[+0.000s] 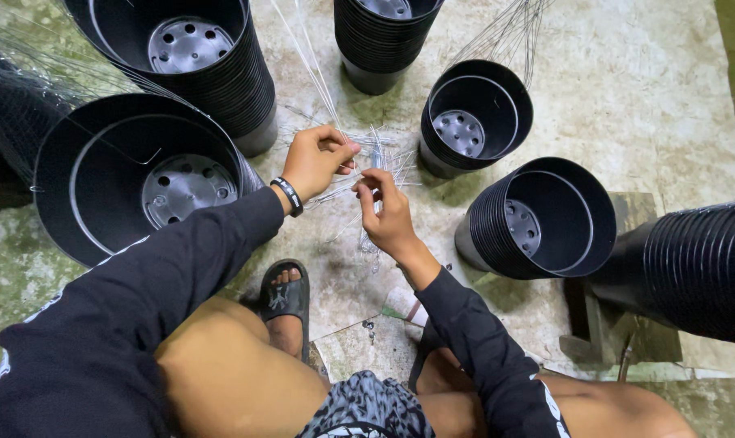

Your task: The person sits on the floor and uses pliers to cut metal wires, then threads the wires through holes in black plastic pots to create hanging loops. The person repeats this process for multiple pots.

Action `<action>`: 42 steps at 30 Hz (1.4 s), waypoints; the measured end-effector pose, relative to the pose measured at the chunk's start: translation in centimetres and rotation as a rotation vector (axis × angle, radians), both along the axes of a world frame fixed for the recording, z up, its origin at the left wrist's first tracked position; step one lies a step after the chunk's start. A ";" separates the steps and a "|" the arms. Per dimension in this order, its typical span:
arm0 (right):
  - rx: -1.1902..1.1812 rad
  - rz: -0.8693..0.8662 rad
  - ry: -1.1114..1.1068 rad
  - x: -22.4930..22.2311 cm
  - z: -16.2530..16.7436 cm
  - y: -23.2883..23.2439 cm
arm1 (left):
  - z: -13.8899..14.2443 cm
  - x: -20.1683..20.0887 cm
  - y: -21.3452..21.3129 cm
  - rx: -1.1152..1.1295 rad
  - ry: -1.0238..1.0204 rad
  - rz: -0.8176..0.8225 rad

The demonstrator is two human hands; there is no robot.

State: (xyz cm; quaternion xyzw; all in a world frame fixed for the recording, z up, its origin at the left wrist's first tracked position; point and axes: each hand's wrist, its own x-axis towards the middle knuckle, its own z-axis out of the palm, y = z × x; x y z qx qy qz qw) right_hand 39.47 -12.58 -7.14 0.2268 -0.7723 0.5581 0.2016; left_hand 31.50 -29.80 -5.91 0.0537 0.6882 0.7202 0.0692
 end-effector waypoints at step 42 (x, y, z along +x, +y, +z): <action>-0.570 0.303 -0.196 2.8 -0.7 -1.5 | 8.8 -2.4 -6.4 0.047 0.132 0.221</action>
